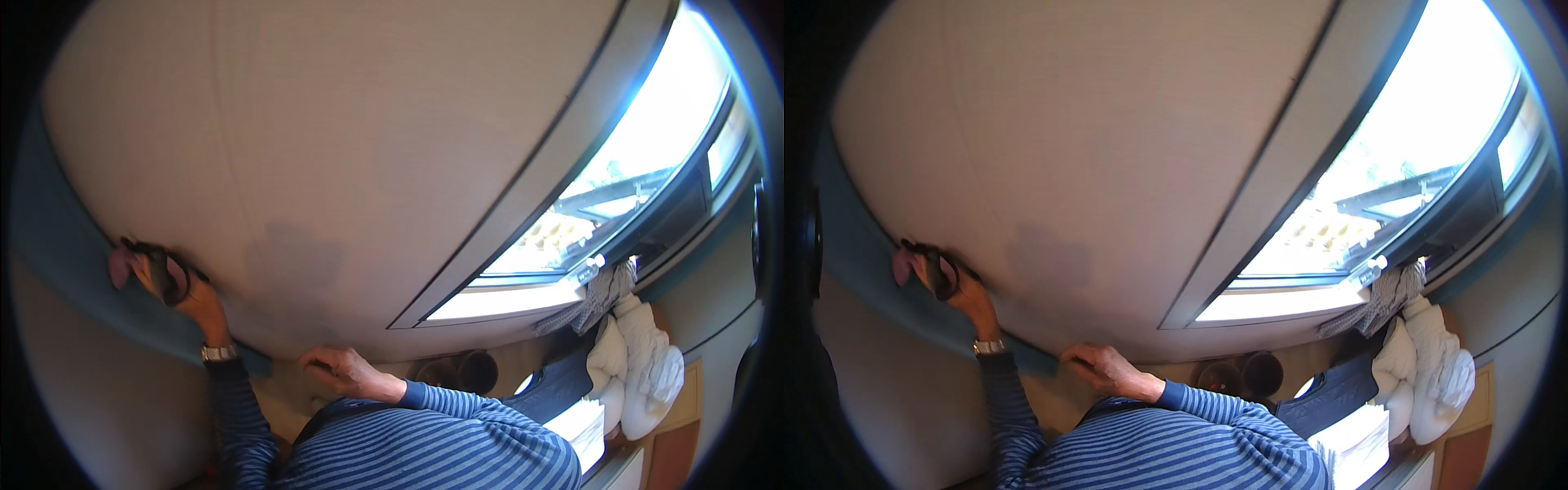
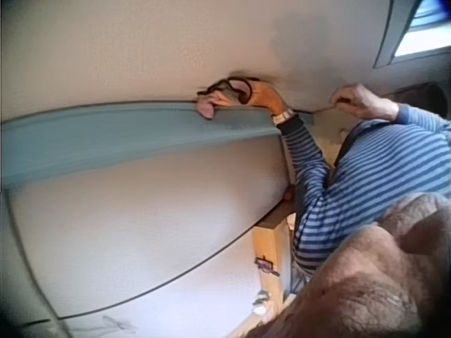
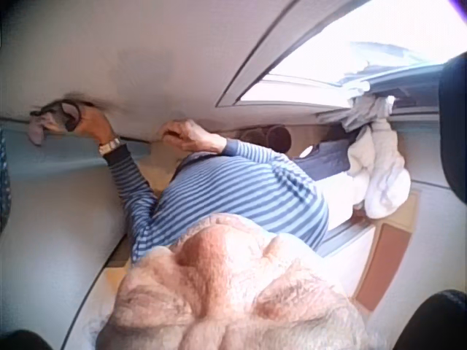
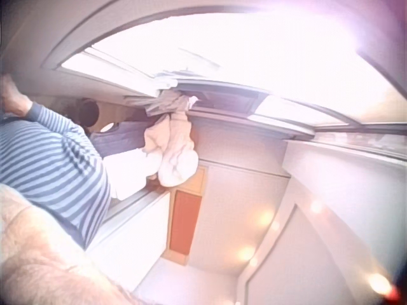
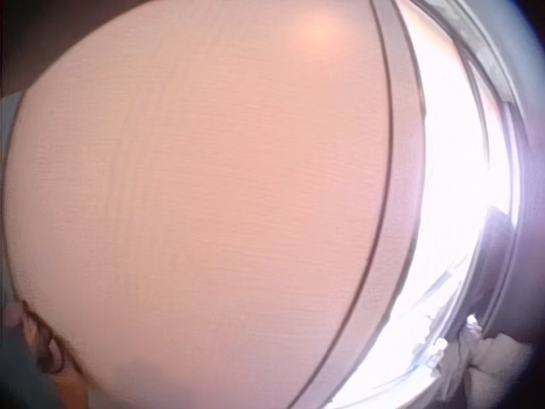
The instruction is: The person wipes multiple wall sections in a bedroom using a small cloth. They move from the wall near the window to the wall above the desk, repeatedly rubbing the cloth against the surfaces.
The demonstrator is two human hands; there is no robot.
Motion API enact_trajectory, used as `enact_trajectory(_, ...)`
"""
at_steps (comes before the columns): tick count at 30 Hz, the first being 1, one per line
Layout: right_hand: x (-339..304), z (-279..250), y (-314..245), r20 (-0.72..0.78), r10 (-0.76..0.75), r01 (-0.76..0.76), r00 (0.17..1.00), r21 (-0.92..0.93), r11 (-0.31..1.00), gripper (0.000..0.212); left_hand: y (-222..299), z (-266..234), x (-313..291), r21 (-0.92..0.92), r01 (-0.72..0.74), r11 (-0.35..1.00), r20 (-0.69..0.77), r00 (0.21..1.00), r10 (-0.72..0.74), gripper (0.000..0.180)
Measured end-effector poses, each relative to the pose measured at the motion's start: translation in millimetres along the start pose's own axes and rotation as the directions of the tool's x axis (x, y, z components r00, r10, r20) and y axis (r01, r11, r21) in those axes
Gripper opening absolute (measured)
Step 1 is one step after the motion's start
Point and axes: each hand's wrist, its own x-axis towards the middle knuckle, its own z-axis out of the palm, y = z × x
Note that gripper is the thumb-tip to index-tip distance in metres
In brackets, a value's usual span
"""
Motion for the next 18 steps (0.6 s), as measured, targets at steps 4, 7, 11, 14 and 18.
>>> enact_trajectory(4, -10.5, -5.1, -0.1, -0.016, 0.006, -0.006, 1.000, 0.006, 1.000, 0.020, 48.2, -14.5, -56.9, 0.019, 0.144, 0.989, 0.158, 0.977, -0.146, 0.060)
enact_trajectory(7, -20.4, -15.6, 4.8, 0.015, 0.024, -0.024, 1.000, 0.001, 1.000, 0.020, 88.5, -5.3, -94.8, -0.014, 0.069, 0.998, 0.287, 0.956, -0.062, 0.073)
enact_trajectory(11, -55.9, -61.9, 26.3, 0.036, 0.002, -0.001, 0.999, -0.007, 1.000, 0.021, 139.9, 30.4, -120.5, -0.110, -0.201, 0.973, 0.291, 0.930, 0.225, 0.079)
enact_trajectory(14, -73.2, -91.1, 33.1, 0.032, -0.003, 0.002, 0.999, 0.007, 1.000, 0.023, 168.2, 43.6, -86.3, -0.005, -0.408, 0.913, 0.375, 0.845, 0.380, 0.075)
enact_trajectory(18, -92.4, -120.5, 38.3, 0.046, 0.005, -0.008, 0.999, 0.058, 0.998, 0.024, 204.8, 68.4, -51.9, -0.041, -0.464, 0.885, 0.320, 0.833, 0.451, 0.071)
